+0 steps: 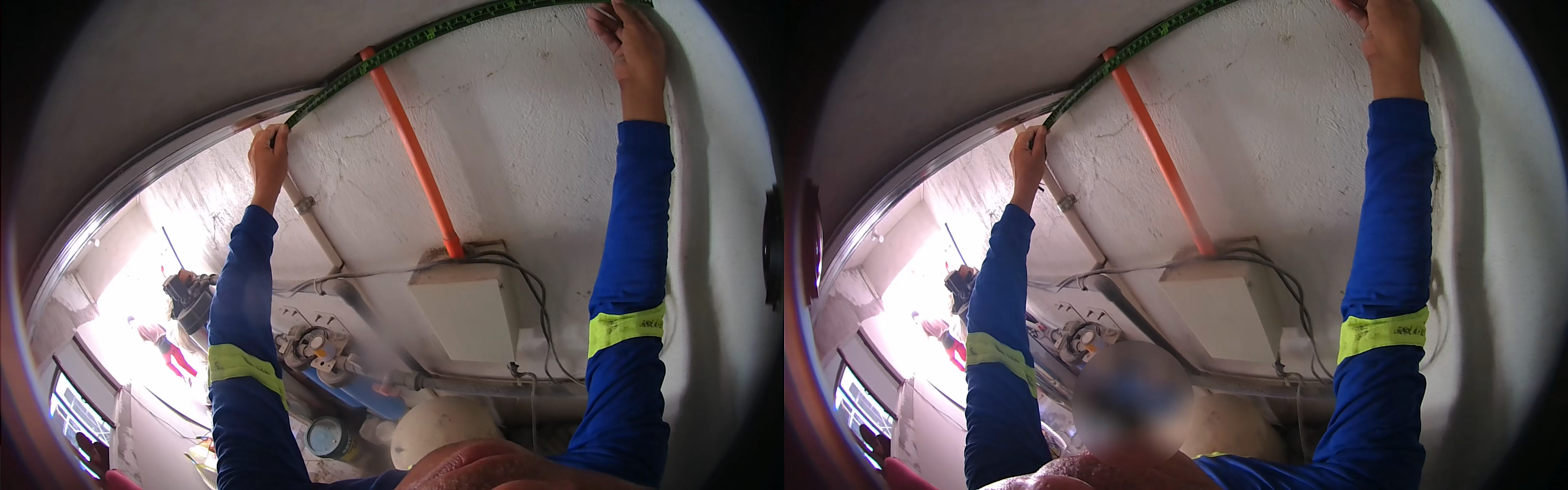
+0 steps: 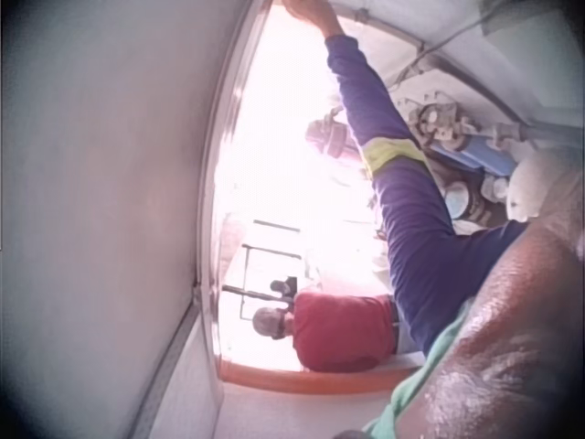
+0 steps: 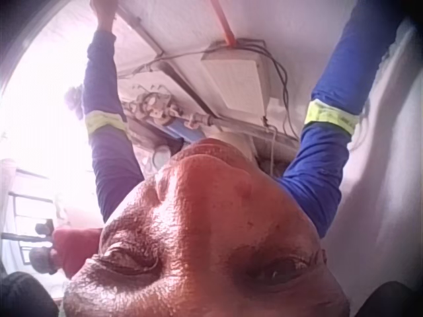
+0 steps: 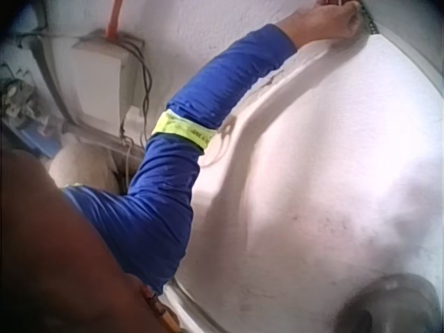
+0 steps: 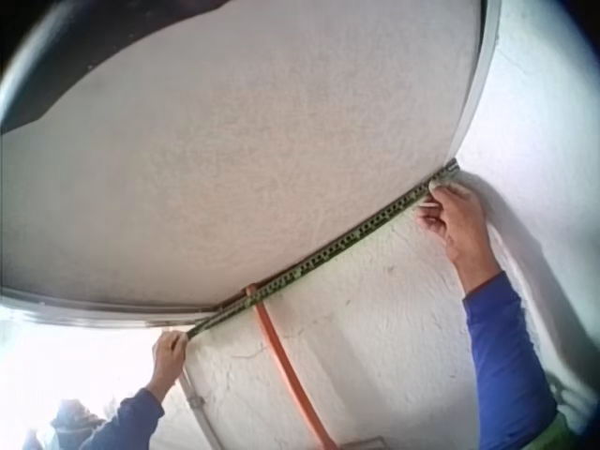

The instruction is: The person lifts and positions white ceiling panels into a ceiling grid while another person assists. The person uses a tape measure to measure ceiling dimensions and adjusts the panels to fit the space.

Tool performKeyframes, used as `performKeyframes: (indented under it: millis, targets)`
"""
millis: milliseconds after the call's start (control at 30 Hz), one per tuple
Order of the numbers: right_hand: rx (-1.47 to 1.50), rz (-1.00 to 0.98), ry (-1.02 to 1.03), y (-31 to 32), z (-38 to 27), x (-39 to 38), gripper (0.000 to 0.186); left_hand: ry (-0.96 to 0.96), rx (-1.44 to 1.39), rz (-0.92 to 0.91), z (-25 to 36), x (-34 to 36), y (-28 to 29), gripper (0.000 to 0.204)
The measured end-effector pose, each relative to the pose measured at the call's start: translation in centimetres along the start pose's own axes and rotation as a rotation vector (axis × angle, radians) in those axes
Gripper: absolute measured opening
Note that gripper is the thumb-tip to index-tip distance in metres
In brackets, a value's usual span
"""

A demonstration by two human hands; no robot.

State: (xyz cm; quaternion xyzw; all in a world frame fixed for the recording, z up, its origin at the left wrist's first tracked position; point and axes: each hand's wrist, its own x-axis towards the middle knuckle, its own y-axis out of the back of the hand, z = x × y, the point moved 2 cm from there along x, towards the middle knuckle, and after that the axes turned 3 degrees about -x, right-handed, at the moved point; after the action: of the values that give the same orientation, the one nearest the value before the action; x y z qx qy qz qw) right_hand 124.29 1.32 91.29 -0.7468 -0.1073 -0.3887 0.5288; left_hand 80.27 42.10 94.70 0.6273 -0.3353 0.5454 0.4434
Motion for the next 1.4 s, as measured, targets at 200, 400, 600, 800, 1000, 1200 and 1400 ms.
performKeyframes:
  millis: [200,400,600,800,1000,1200,1400]
  targets:
    - [0.027,-0.001,-0.010,0.8,0.8,1.2,0.013,0.035,-0.013,-0.011,0.3,-0.8,0.5,0.028]
    - [0.035,-0.083,-0.040,2.8,2.2,3.6,0.020,0.049,-0.015,-0.058,1.6,-5.1,2.8,0.026]
    - [0.069,-0.083,-0.117,4.1,3.5,6.2,0.021,0.093,-0.030,-0.194,6.7,-13.7,7.4,0.023]
    - [0.329,-0.145,-0.278,5.2,5.1,8.3,0.014,-0.006,0.055,-0.124,7.4,-14.0,8.7,0.022]
    - [0.468,-0.054,-0.349,3.6,3.4,6.3,0.012,-0.189,0.184,0.098,2.8,-4.5,8.6,0.027]
    - [-1.385,-0.141,0.886,2.9,0.7,4.5,0.010,-0.104,0.183,0.055,1.3,-1.5,6.1,0.030]
    - [-0.987,-0.097,0.685,3.4,2.1,4.7,0.011,-0.020,0.228,0.003,-0.8,-0.2,3.1,0.032]
